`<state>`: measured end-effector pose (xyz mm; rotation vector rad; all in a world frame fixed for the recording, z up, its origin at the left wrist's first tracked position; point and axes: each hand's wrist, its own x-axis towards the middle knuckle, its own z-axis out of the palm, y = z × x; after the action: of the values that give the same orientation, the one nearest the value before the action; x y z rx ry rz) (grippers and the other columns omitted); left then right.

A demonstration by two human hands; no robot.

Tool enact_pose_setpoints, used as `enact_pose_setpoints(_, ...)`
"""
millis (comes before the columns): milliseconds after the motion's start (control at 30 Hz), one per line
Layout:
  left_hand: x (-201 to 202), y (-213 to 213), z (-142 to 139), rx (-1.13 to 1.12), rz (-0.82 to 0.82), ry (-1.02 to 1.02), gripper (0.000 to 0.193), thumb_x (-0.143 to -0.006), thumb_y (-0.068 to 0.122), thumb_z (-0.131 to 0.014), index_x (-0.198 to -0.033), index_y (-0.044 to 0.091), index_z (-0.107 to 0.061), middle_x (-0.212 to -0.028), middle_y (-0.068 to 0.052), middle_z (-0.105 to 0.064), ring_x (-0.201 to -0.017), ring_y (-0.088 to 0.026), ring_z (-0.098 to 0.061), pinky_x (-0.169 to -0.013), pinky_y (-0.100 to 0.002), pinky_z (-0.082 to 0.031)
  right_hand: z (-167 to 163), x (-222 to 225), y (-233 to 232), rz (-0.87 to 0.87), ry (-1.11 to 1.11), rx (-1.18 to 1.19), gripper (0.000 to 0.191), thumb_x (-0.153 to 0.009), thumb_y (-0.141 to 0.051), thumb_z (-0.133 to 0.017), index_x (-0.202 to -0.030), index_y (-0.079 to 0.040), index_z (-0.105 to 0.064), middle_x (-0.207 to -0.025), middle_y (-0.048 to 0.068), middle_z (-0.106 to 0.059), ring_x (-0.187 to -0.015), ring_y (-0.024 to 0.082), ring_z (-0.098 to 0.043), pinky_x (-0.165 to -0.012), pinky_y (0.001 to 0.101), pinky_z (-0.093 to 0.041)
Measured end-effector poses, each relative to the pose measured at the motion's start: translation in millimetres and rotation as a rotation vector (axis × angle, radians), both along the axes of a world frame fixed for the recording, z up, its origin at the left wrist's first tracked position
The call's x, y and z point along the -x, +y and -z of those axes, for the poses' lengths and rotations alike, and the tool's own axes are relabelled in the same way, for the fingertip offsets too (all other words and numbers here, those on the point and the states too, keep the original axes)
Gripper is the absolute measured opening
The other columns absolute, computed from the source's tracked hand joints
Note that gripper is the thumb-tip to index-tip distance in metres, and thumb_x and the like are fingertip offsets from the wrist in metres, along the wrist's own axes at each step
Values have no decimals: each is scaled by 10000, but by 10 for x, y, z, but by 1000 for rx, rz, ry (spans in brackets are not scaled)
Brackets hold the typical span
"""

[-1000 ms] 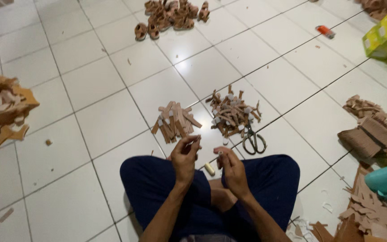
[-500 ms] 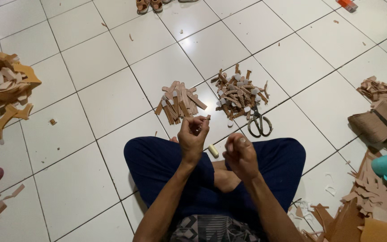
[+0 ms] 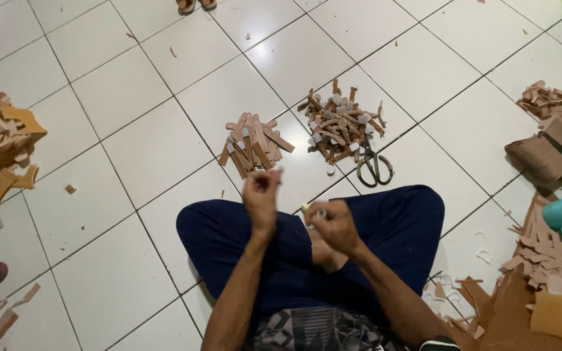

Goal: The person sits on a tiled floor and repeatedly wraps a twisted rope around wooden sticks, securing each with a small white cap. They handle the sticks and rope by hand, placing finished units into a growing pile nearby.

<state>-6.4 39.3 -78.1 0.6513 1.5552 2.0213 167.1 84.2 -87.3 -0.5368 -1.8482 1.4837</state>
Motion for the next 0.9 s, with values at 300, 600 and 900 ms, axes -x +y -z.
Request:
enact_pose_setpoints(300, 16, -197, -202, 165, 462, 253, 337, -944, 141, -728, -1220, 5, -591, -1097, -130, -760, -1030, -214, -769, -877, -284, -657, -209, 180, 190, 291, -90, 215, 251, -993, -219, -670, -1149, -27, -708, -809, -42, -639, -695, 4, -524, -601, 189, -436)
enact_pose_setpoints(600, 746, 115, 42, 414, 5, 820, 667, -870, 280, -836, -1382, -30, -542, -1376, -258, -606, -1269, -390, -604, -1068, -452, -506, -21, 192, 836, 474, -47, 259, 262, -1053, -224, -677, -1103, 26, -737, -851, -5, -641, -722, 85, -512, -637, 240, -424)
enact_pose_setpoints(900, 742, 226, 269, 639, 195, 944, 371, -931, 102, -715, -1300, 91, -671, -1350, -218, -635, -1263, -392, -600, -1071, -466, -503, 127, 445, 514, 279, -533, -435, 396, -868, -142, -719, -1243, -26, -663, -963, 188, -653, -850, 358, -659, -737, 455, -545)
